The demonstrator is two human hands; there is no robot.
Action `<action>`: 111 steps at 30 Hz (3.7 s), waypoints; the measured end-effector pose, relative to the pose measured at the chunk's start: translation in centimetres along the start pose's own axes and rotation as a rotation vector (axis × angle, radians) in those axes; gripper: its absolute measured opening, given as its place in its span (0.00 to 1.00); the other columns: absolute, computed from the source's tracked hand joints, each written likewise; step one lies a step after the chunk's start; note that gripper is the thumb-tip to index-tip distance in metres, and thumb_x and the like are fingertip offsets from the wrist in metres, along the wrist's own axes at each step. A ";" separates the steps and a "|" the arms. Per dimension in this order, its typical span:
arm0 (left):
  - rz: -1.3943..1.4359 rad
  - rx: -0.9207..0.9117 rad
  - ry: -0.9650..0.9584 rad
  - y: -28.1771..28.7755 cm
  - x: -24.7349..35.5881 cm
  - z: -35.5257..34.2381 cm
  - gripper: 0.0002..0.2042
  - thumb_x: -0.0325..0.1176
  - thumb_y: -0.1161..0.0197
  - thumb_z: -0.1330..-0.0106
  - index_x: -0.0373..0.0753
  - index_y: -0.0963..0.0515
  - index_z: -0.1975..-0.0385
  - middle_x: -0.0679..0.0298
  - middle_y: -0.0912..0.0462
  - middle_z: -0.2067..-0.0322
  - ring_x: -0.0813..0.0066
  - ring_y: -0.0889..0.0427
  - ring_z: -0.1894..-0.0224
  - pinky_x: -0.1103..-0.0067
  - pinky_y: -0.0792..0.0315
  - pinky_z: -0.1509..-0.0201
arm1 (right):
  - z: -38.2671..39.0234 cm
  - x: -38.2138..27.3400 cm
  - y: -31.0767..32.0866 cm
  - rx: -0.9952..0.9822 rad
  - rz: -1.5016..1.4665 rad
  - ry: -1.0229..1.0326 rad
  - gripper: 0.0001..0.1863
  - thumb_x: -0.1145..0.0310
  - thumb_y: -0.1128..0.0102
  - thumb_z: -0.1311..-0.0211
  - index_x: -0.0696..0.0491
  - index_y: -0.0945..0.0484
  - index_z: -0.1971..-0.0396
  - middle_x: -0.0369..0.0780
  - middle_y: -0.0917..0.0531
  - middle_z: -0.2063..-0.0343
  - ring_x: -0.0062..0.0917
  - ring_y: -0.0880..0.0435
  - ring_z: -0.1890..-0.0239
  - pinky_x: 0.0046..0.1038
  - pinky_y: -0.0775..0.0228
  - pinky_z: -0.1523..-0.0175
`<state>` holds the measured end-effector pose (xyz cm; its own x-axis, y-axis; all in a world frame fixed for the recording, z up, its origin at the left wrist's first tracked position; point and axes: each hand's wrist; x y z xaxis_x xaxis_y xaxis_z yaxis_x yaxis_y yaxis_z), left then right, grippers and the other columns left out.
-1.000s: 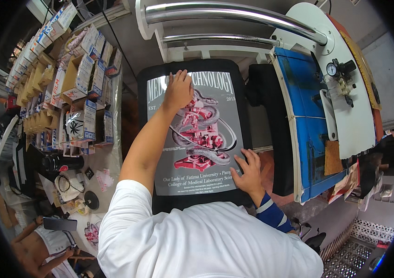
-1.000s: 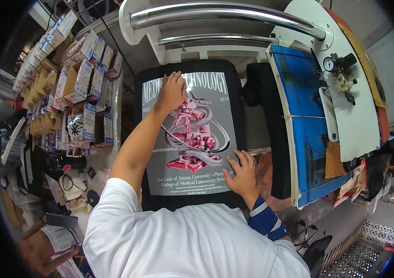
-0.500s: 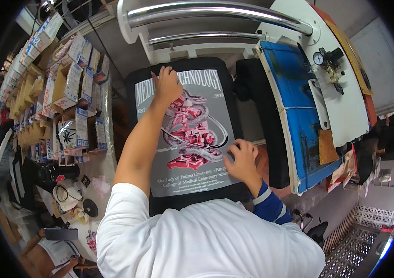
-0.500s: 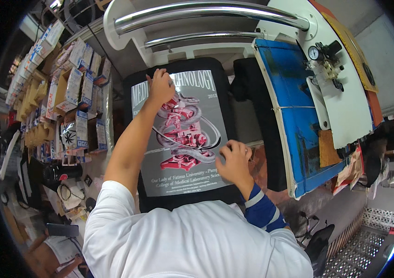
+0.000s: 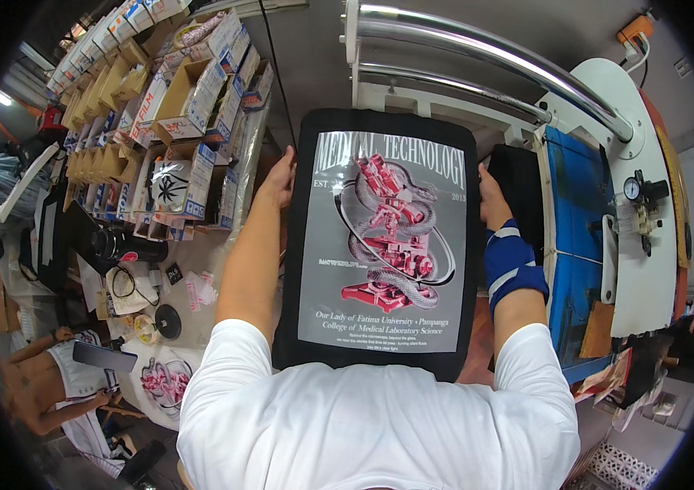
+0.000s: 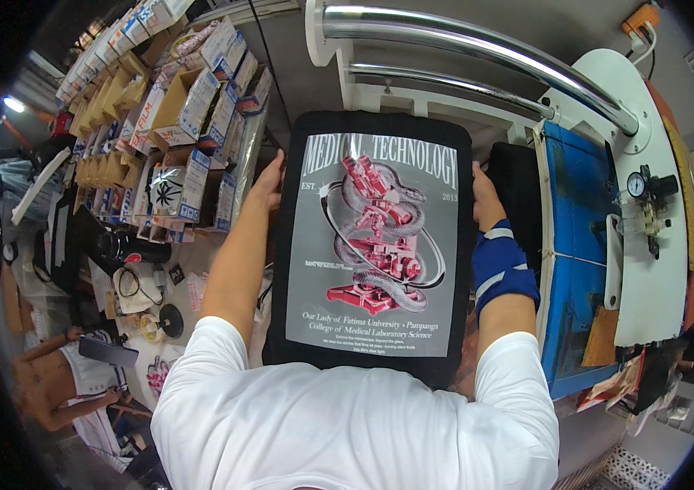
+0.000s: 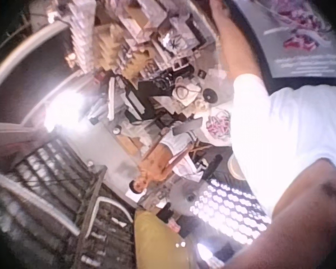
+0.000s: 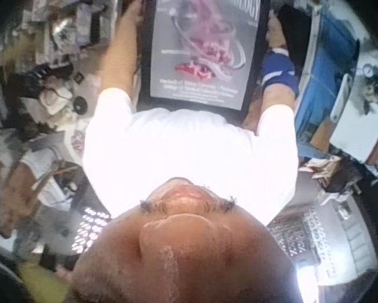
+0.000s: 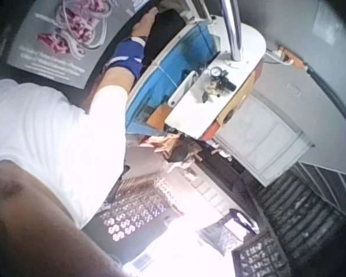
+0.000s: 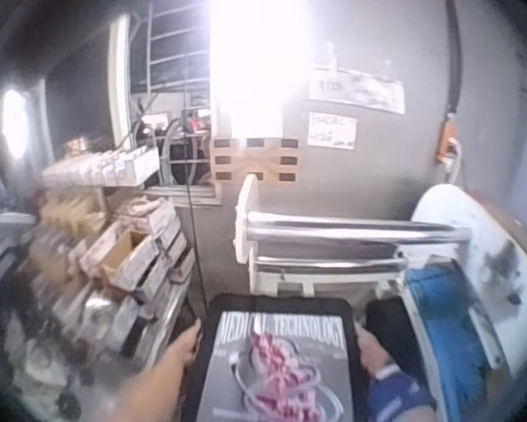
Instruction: The person places a black t-shirt on a heat press, aligns a printed transfer sheet on the shirt, and operates the press to apply the design. They repeat this process for multiple shirts, handling each one individually and stacking finished shirts on a nearby chair.
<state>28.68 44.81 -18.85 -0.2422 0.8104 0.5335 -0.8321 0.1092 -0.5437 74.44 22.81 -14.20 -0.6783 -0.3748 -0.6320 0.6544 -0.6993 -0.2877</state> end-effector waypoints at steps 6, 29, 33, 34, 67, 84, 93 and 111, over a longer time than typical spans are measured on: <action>-0.059 0.289 -0.401 -2.3 1.8 -0.3 0.26 0.35 0.27 0.34 0.32 0.27 0.40 0.57 0.16 0.49 0.66 0.17 0.48 0.72 0.23 0.44 | -1.3 -3.3 3.5 0.097 -0.103 0.251 0.19 0.66 0.31 0.36 0.61 0.19 0.50 0.48 0.15 0.49 0.40 0.15 0.50 0.40 0.28 0.34; -0.372 0.202 -0.586 -1.8 4.9 3.7 0.21 0.18 0.39 0.36 0.37 0.19 0.42 0.77 0.27 0.75 0.90 0.34 0.80 0.88 0.39 0.78 | 1.7 -3.5 2.5 0.156 -0.001 0.312 0.19 0.61 0.30 0.36 0.47 0.19 0.46 0.36 0.17 0.53 0.32 0.22 0.47 0.43 0.34 0.40; -0.327 0.213 -0.594 -1.5 5.1 4.2 0.22 0.18 0.38 0.37 0.36 0.19 0.41 0.77 0.28 0.76 0.90 0.35 0.80 0.88 0.42 0.79 | -0.1 -3.4 3.2 0.092 0.021 0.291 0.16 0.60 0.31 0.36 0.44 0.17 0.50 0.34 0.14 0.57 0.29 0.19 0.52 0.41 0.31 0.47; -0.360 0.204 -0.599 -2.4 5.0 2.8 0.23 0.18 0.38 0.38 0.37 0.19 0.42 0.78 0.29 0.77 0.91 0.37 0.81 0.89 0.45 0.80 | -1.6 -3.8 6.7 0.015 0.002 0.337 0.16 0.61 0.27 0.40 0.47 0.15 0.52 0.35 0.15 0.60 0.28 0.20 0.55 0.41 0.30 0.48; -0.423 0.033 -0.266 10.6 -13.3 31.1 0.25 0.26 0.35 0.31 0.25 0.31 0.35 0.58 0.16 0.48 0.72 0.16 0.48 0.72 0.21 0.43 | 26.6 20.5 18.6 0.166 0.183 0.246 0.18 0.61 0.32 0.32 0.50 0.19 0.45 0.31 0.16 0.57 0.21 0.19 0.55 0.29 0.30 0.51; -0.539 0.156 -0.258 12.8 -14.2 30.9 0.29 0.31 0.33 0.31 0.32 0.32 0.31 0.68 0.16 0.52 0.83 0.19 0.55 0.80 0.24 0.52 | 28.1 19.9 15.2 0.372 0.229 0.300 0.21 0.64 0.32 0.31 0.55 0.20 0.42 0.34 0.16 0.53 0.20 0.20 0.52 0.27 0.30 0.48; -0.521 0.213 -0.382 11.2 -15.3 30.2 0.19 0.25 0.34 0.31 0.31 0.24 0.41 0.59 0.14 0.52 0.73 0.15 0.52 0.74 0.21 0.46 | 25.4 21.0 17.3 0.457 0.756 0.529 0.13 0.70 0.37 0.31 0.58 0.18 0.50 0.43 0.14 0.55 0.35 0.15 0.53 0.32 0.24 0.46; -1.309 0.289 -1.285 1.6 -22.3 30.1 0.13 0.30 0.28 0.38 0.37 0.15 0.54 0.57 0.17 0.46 0.51 0.26 0.34 0.58 0.36 0.27 | 29.3 25.7 6.7 0.325 1.247 1.341 0.16 0.71 0.36 0.39 0.55 0.19 0.52 0.46 0.22 0.43 0.48 0.29 0.35 0.46 0.38 0.30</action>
<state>17.75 9.57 -12.05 0.4773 -0.5935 0.6480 -0.7931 0.0265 0.6085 51.62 -9.36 -11.31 0.8738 -0.1415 -0.4652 0.3133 -0.5679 0.7612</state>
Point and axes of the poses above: each hand's wrist, its own z-axis away from the middle knuckle, its own y-axis out of the back of the hand, x = y × z
